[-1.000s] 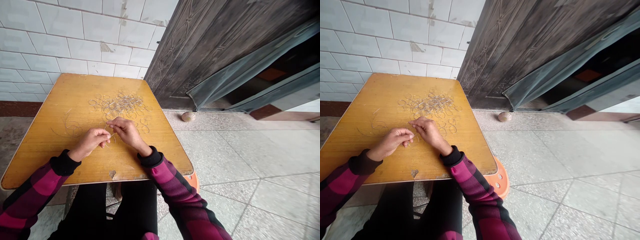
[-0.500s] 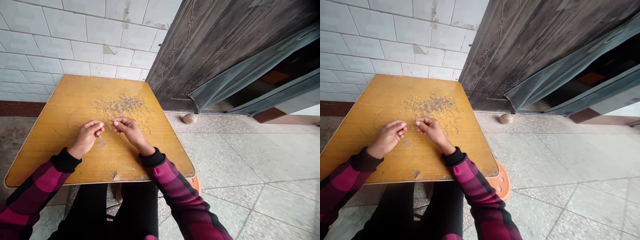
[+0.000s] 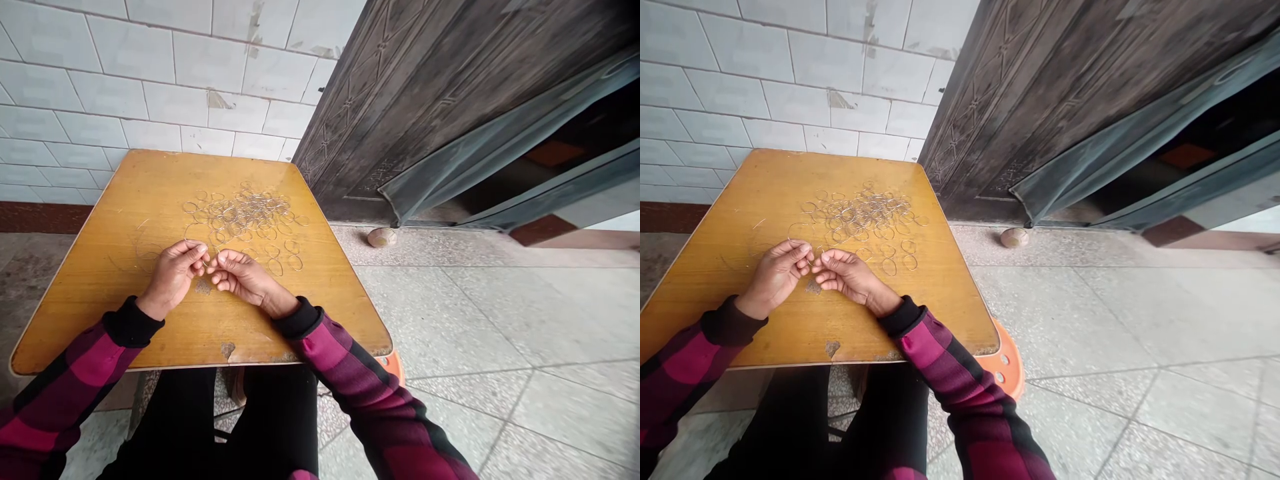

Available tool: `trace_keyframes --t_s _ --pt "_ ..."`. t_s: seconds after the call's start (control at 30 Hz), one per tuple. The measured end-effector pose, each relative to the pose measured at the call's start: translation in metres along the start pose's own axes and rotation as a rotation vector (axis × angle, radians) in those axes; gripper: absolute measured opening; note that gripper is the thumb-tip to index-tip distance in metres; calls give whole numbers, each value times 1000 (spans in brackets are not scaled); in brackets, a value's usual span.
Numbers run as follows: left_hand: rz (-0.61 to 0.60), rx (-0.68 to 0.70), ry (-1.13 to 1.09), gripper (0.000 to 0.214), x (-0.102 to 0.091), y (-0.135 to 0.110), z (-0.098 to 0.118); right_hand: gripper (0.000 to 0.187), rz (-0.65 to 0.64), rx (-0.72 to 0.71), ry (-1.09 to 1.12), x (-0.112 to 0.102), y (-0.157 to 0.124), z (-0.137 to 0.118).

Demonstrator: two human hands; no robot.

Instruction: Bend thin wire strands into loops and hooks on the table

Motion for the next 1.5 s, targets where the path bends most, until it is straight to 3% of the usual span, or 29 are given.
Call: trace_keyframes --t_s 0.2,0.6,1.03,1.5 --pt "-29 -49 10 27 4 -1 -2 28 -117 34 -4 5 -4 0" --pt "-73 -109 -36 24 4 1 -7 29 -204 15 -85 8 -4 -3" --pt "-89 -63 25 17 6 -2 -3 39 -148 83 -84 4 -2 1" --pt "-132 -55 139 17 10 -5 -5 34 -171 116 -72 1 -1 5"
Point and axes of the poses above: each hand's wrist, its own y-axis towards the middle knuckle, its own x-axis out of the palm, z = x × y, the point moved 6 cm from there along y, towards the middle knuckle, and after that the axes turned 7 degrees about -x, right-handed, at the moved point
